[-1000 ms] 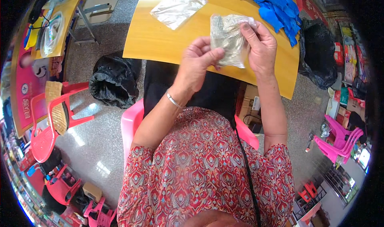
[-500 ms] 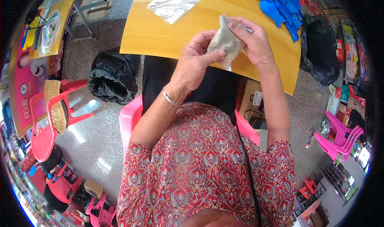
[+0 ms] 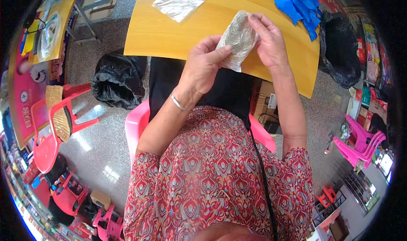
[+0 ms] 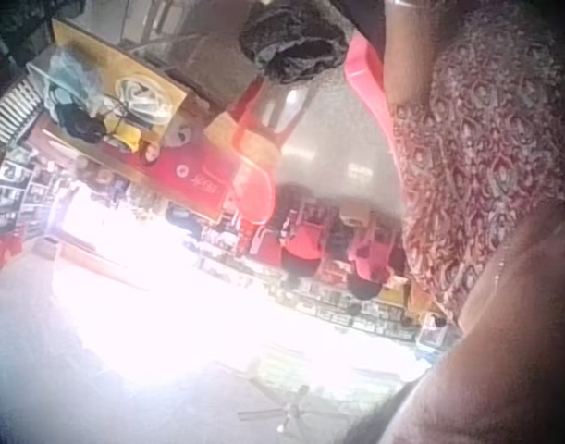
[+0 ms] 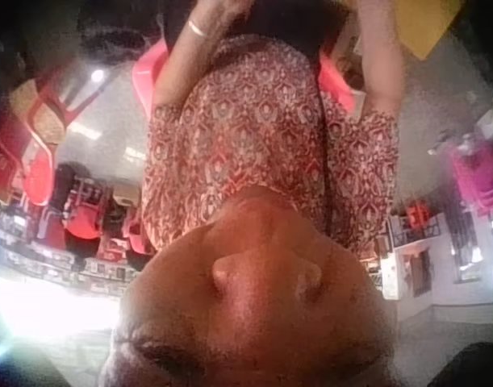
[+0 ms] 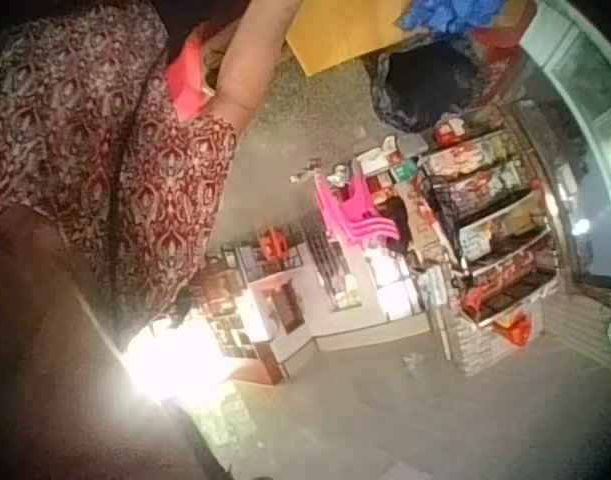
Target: The person sits at a yellow table and wraps a small, clear plastic bag containing a beige granular substance with a blue balloon. They stretch the balloon over the bag and tie the balloon's neck to secure the contents.
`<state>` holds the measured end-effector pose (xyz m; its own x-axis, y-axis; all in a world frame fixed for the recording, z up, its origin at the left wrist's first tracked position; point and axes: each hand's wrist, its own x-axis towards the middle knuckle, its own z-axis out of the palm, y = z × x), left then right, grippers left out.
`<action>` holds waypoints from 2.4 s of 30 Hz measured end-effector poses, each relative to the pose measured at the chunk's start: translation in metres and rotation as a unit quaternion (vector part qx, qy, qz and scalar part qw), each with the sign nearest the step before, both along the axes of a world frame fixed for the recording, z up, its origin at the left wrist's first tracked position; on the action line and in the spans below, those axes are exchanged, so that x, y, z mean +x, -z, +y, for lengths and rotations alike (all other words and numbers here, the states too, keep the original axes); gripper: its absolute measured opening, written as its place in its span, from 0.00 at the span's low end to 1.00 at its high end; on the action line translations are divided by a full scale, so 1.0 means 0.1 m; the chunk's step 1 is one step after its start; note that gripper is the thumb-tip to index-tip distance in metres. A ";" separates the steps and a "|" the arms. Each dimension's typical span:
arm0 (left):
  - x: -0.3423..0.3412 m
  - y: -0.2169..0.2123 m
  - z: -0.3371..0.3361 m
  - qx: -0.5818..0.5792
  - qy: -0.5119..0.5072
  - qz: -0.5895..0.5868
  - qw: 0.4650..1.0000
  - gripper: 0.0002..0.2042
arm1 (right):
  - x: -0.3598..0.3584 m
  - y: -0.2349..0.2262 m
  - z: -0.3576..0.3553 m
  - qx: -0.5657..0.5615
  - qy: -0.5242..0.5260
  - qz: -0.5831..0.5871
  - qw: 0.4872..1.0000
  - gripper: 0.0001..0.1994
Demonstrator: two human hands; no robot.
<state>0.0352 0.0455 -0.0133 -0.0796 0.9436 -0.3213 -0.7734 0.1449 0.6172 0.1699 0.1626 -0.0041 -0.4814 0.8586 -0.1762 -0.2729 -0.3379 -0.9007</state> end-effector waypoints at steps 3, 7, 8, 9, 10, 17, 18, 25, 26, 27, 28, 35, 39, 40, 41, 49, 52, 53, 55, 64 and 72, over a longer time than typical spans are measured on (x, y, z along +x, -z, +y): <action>0.01 0.04 -0.02 -0.003 0.007 -0.036 0.999 0.10 | 0.03 0.07 -0.04 0.001 -0.035 -0.022 0.999 0.11; 0.05 0.04 -0.05 -0.009 0.033 0.021 0.999 0.11 | 0.04 0.09 -0.07 0.070 -0.019 -0.052 0.996 0.15; 0.07 0.02 -0.06 -0.017 0.036 0.037 0.999 0.11 | 0.03 0.06 -0.08 0.106 -0.029 -0.085 0.990 0.16; 0.09 0.01 -0.07 -0.024 0.040 0.052 0.998 0.11 | 0.02 0.01 -0.08 0.141 -0.038 -0.118 0.982 0.18; 0.11 -0.01 -0.07 -0.022 0.045 0.037 0.998 0.11 | 0.01 -0.05 -0.08 0.177 -0.048 -0.152 0.971 0.19; 0.16 0.04 -0.03 0.038 0.014 -0.049 0.998 0.18 | 0.13 -0.22 -0.11 0.012 -0.034 -0.023 0.999 0.19; 0.17 0.04 -0.02 0.039 -0.001 -0.046 0.998 0.18 | 0.16 -0.15 -0.15 0.051 -0.053 -0.051 0.996 0.18; 0.06 0.16 0.01 0.052 0.045 -0.093 0.993 0.16 | 0.18 -0.20 -0.13 0.182 -0.113 -0.103 0.971 0.16; 0.03 0.17 0.02 0.061 0.056 -0.104 0.991 0.16 | 0.17 -0.26 -0.13 0.166 -0.127 -0.093 0.974 0.17; 0.00 0.16 0.04 0.070 0.066 -0.114 0.989 0.16 | 0.16 -0.33 -0.14 0.149 -0.140 -0.083 0.975 0.17; -0.01 0.14 0.05 0.079 0.077 -0.125 0.986 0.16 | 0.16 -0.36 -0.15 0.133 -0.154 -0.073 0.976 0.18; 0.03 0.09 0.13 0.093 -0.017 -0.119 0.988 0.16 | 0.27 -0.24 -0.20 0.101 -0.130 -0.080 0.983 0.19; -0.02 0.13 0.09 0.102 -0.011 -0.094 0.990 0.17 | 0.37 -0.23 -0.27 0.103 -0.122 -0.142 0.977 0.16; -0.01 0.13 0.09 0.103 -0.004 -0.083 0.991 0.17 | 0.37 -0.25 -0.28 0.111 -0.109 -0.145 0.977 0.15; -0.01 0.13 0.08 0.104 -0.011 -0.087 0.991 0.17 | 0.35 -0.27 -0.29 0.133 -0.094 -0.132 0.978 0.14; -0.03 0.08 0.16 0.120 -0.052 -0.142 0.981 0.17 | 0.26 -0.36 -0.37 0.199 -0.046 -0.072 0.976 0.14; 0.01 0.05 0.16 0.123 -0.073 -0.168 0.975 0.17 | 0.18 -0.36 -0.49 0.171 -0.035 -0.095 0.980 0.13; 0.01 0.06 0.17 0.119 -0.080 -0.173 0.975 0.17 | 0.20 -0.32 -0.48 0.200 -0.030 -0.124 0.971 0.12; 0.00 0.09 0.17 0.110 -0.095 -0.181 0.973 0.17 | 0.25 -0.22 -0.42 0.258 -0.019 -0.181 0.949 0.11; -0.06 0.17 0.23 0.161 -0.119 -0.209 0.957 0.15 | 0.21 -0.23 -0.37 0.206 0.027 -0.209 0.956 0.09; -0.10 0.12 0.21 0.171 -0.111 -0.261 0.944 0.17 | 0.22 -0.22 -0.37 0.287 -0.027 -0.174 0.941 0.11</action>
<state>0.0255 0.0663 -0.0256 -0.2028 0.9779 -0.0505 -0.9727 -0.1952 0.1256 0.1916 0.1254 0.0182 -0.5261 0.8363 0.1543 0.0769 0.2275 -0.9707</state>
